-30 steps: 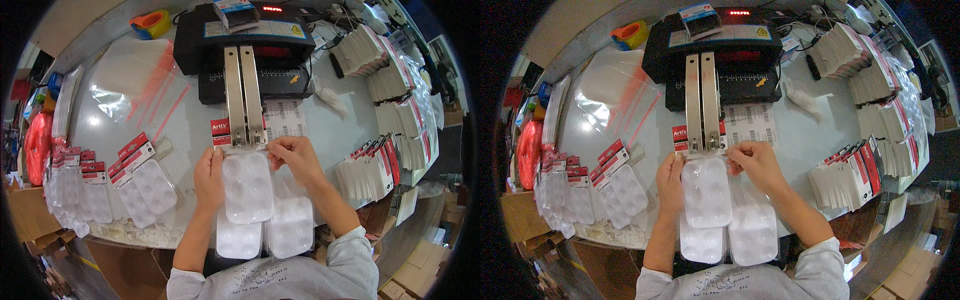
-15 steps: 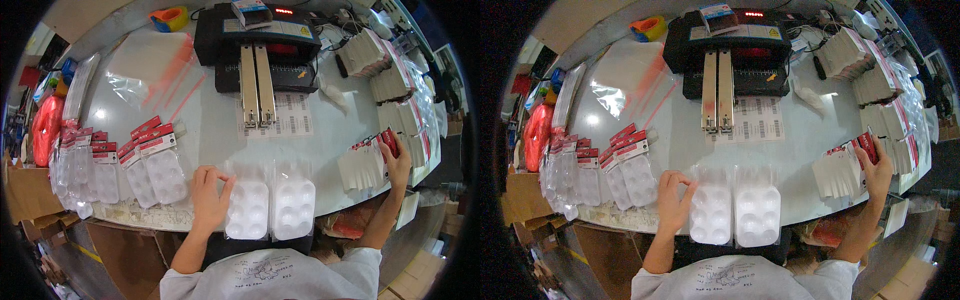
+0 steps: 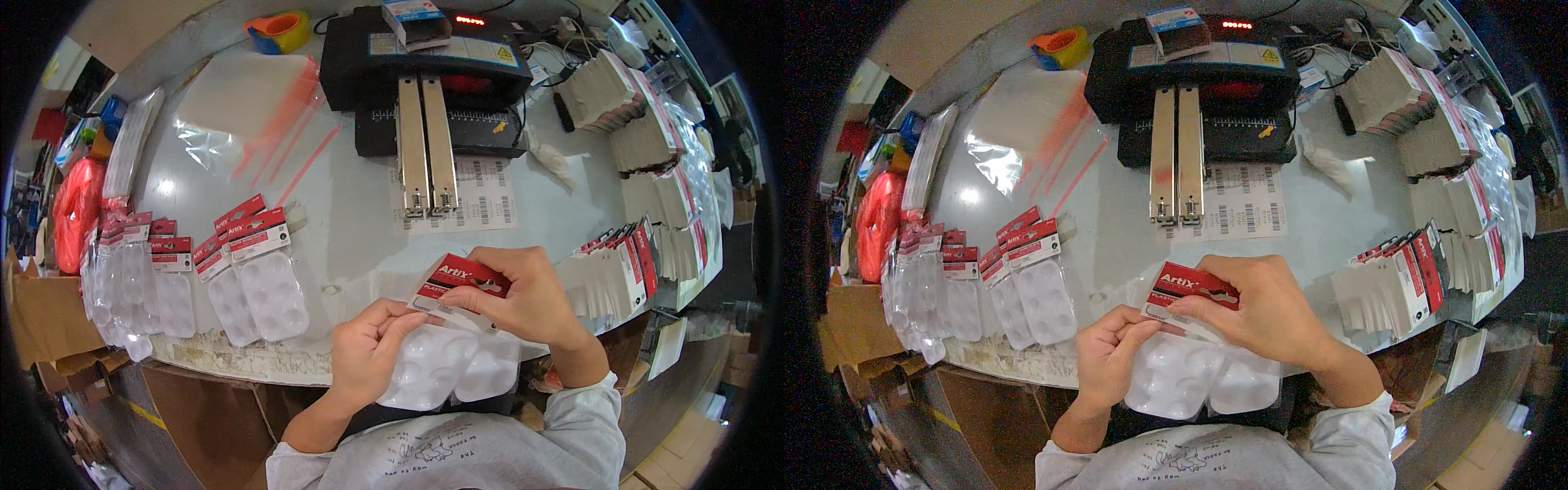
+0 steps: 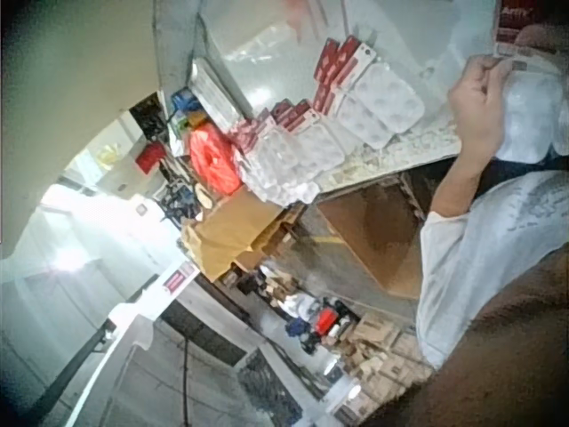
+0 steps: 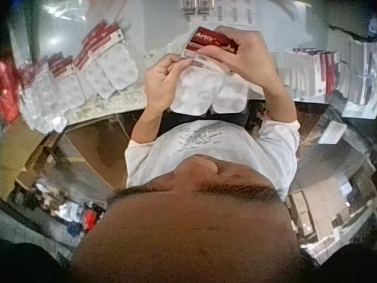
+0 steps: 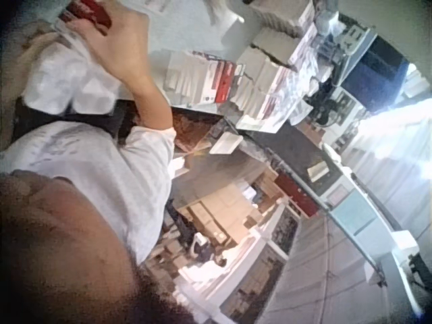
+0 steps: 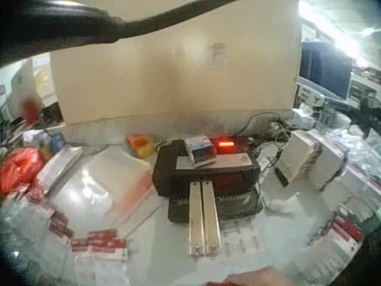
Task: The person repeatedly picks up white plastic mixing palettes and red Artix header cards, inserts the palettes into clear plastic bags, and seals them with the header cards. Finished units are stacked on the table, and the person occasionally retrieves more palettes from a nearby cardboard box.
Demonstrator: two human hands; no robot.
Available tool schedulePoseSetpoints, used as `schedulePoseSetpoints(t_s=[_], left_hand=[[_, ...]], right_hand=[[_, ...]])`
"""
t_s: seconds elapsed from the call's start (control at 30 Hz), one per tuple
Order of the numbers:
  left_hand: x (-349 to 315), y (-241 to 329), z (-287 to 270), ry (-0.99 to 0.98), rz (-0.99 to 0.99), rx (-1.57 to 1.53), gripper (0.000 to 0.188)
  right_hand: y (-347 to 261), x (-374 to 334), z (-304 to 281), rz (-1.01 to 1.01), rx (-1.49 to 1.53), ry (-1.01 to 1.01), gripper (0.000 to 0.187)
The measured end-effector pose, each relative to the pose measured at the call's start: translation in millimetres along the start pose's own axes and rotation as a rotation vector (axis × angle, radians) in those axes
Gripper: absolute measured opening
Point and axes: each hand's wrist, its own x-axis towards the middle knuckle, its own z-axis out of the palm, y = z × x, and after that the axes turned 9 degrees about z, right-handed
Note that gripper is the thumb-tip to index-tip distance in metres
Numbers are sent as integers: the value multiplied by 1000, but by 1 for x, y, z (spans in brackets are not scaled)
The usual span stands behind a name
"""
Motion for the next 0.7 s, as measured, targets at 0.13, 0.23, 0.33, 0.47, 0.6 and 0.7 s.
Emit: schedulePoseSetpoints(t_s=[0.13,0.23,0.33,0.47,0.6,0.7], left_hand=[[3,-3,0,7,20,147,14],[3,-2,3,23,114,191,15],[4,-2,2,62,188,276,17],[8,-11,-1,263,218,160,21],[7,-18,-1,299,177,96,23],[8,-15,0,268,201,67,22]], right_hand=[[-1,6,-4,21,-31,-66,26],[0,8,-5,-87,-89,-97,26],[8,8,-7,-34,53,3,25],[26,2,-17,248,151,-25,22],[37,-8,-13,413,552,-312,19],[43,-13,-6,463,654,-311,15]])
